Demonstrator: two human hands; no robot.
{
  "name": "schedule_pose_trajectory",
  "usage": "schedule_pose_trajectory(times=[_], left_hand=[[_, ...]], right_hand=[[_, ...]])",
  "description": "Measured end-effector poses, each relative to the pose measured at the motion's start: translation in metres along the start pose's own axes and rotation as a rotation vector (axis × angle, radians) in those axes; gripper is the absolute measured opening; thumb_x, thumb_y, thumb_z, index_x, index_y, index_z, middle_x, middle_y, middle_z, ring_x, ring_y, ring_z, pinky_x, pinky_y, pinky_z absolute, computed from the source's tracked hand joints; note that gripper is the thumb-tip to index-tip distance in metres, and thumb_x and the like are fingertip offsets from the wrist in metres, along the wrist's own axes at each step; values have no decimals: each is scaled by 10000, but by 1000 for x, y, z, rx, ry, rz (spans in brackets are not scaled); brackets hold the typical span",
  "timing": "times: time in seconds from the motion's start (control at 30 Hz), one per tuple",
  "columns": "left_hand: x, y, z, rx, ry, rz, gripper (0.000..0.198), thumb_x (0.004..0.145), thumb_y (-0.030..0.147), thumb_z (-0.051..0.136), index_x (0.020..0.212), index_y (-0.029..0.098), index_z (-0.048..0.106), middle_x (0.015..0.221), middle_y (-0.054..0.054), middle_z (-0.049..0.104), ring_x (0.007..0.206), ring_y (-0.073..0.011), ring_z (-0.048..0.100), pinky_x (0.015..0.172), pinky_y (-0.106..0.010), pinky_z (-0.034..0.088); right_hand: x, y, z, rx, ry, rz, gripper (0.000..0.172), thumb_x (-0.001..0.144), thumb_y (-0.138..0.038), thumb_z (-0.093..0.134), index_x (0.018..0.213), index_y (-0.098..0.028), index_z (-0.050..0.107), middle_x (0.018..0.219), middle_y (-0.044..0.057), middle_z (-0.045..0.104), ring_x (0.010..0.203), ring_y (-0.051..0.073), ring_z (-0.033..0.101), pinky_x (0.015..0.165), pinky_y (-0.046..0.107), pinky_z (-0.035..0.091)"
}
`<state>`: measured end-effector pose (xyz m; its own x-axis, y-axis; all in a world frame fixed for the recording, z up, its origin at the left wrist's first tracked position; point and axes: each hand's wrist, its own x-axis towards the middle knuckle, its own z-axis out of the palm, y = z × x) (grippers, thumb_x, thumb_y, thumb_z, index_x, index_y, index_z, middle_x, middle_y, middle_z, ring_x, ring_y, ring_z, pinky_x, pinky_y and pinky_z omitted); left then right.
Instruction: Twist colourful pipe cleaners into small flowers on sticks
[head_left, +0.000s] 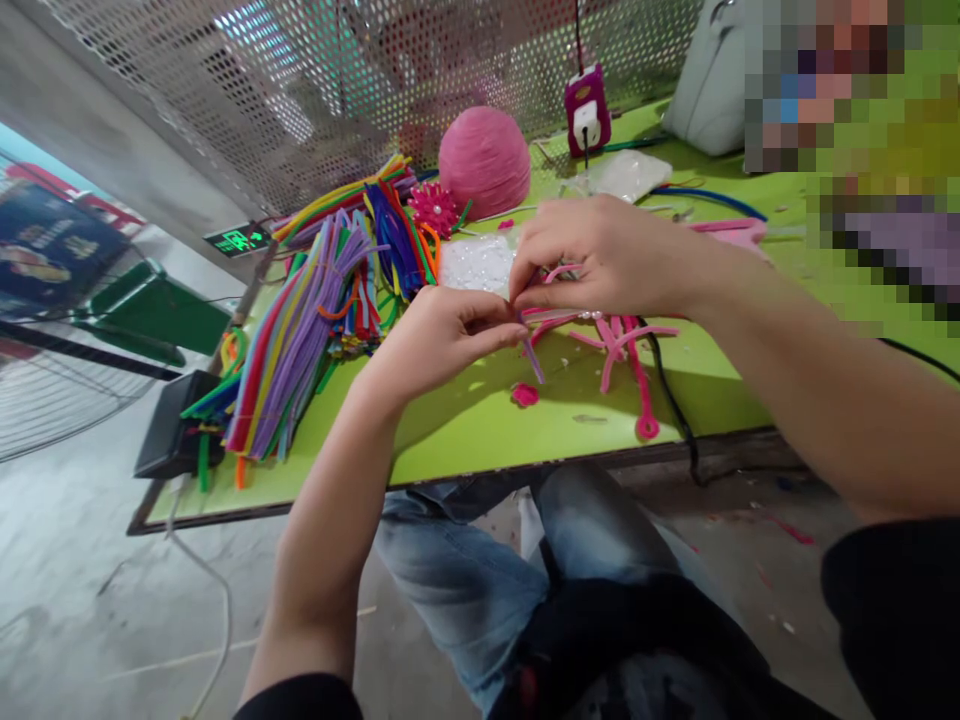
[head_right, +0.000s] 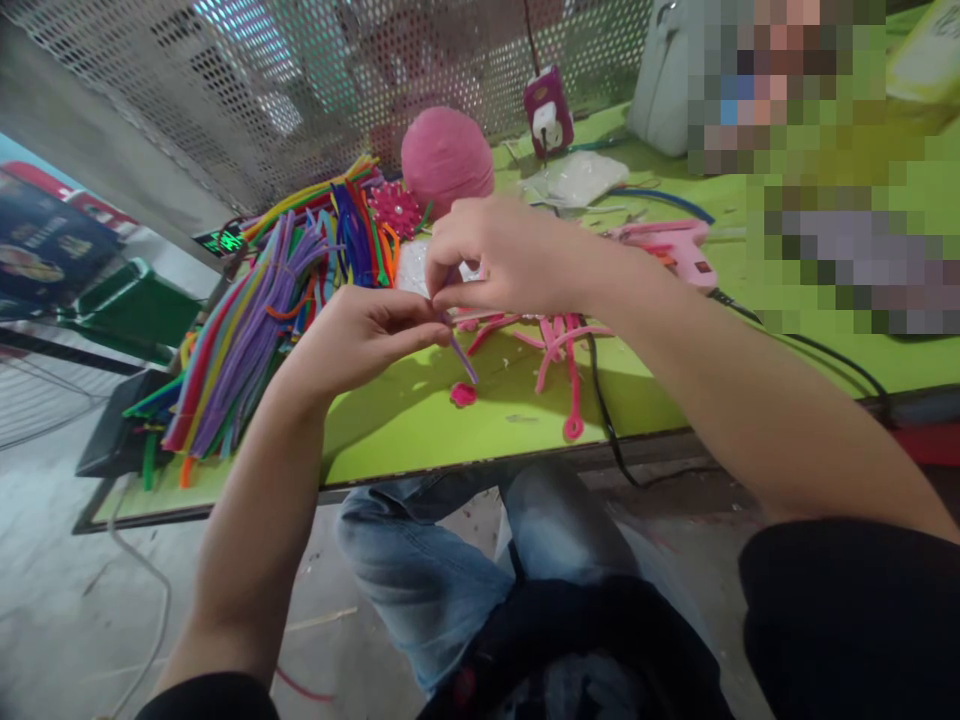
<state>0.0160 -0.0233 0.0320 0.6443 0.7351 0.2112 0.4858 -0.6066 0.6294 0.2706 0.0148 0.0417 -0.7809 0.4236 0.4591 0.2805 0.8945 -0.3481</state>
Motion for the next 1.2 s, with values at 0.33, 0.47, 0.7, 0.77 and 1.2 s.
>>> schedule_pose_trajectory(times=[0.33, 0.47, 0.7, 0.77, 1.2], left_hand=[[1, -4, 1, 61, 40, 67, 187, 981, 266, 745, 820, 177, 782, 635, 50, 605, 624, -89, 510, 631, -247, 382], [-1, -8, 3, -9, 91, 7, 129, 946, 304, 800, 959, 192, 738, 730, 35, 750, 688, -124, 673, 653, -237, 458], [-3, -3, 2, -57, 109, 142, 115, 977, 299, 823, 916, 203, 840, 749, 15, 779, 669, -113, 651, 617, -238, 458], [-3, -2, 2, -48, 180, 189, 140, 989, 341, 832, 927, 228, 887, 721, 18, 761, 611, -100, 586, 560, -245, 403], [0, -22, -1, 222, 542, 121, 116, 1007, 329, 747, 973, 237, 808, 793, -2, 805, 644, -130, 671, 630, -292, 479]], right_hand=[[-1, 2, 3, 17, 86, -11, 218, 1099, -369, 728, 1004, -194, 815, 958, 65, 740, 919, 198, 631, 845, 344, 439], [-1, 2, 3, 100, 84, 32, 222, 1079, -393, 738, 1013, -197, 817, 993, 63, 764, 882, 180, 645, 805, 330, 459], [-1, 7, -5, 312, 16, 203, 225, 982, -443, 813, 996, -227, 877, 866, 11, 796, 741, 133, 581, 683, 325, 423], [-1, 8, -3, 360, 65, 234, 212, 963, -443, 833, 974, -234, 870, 825, 3, 782, 714, 135, 575, 658, 327, 414], [-10, -32, 40, -487, 166, 228, 305, 1170, -316, 527, 1134, -190, 803, 1030, 94, 829, 918, 240, 728, 708, 360, 388]])
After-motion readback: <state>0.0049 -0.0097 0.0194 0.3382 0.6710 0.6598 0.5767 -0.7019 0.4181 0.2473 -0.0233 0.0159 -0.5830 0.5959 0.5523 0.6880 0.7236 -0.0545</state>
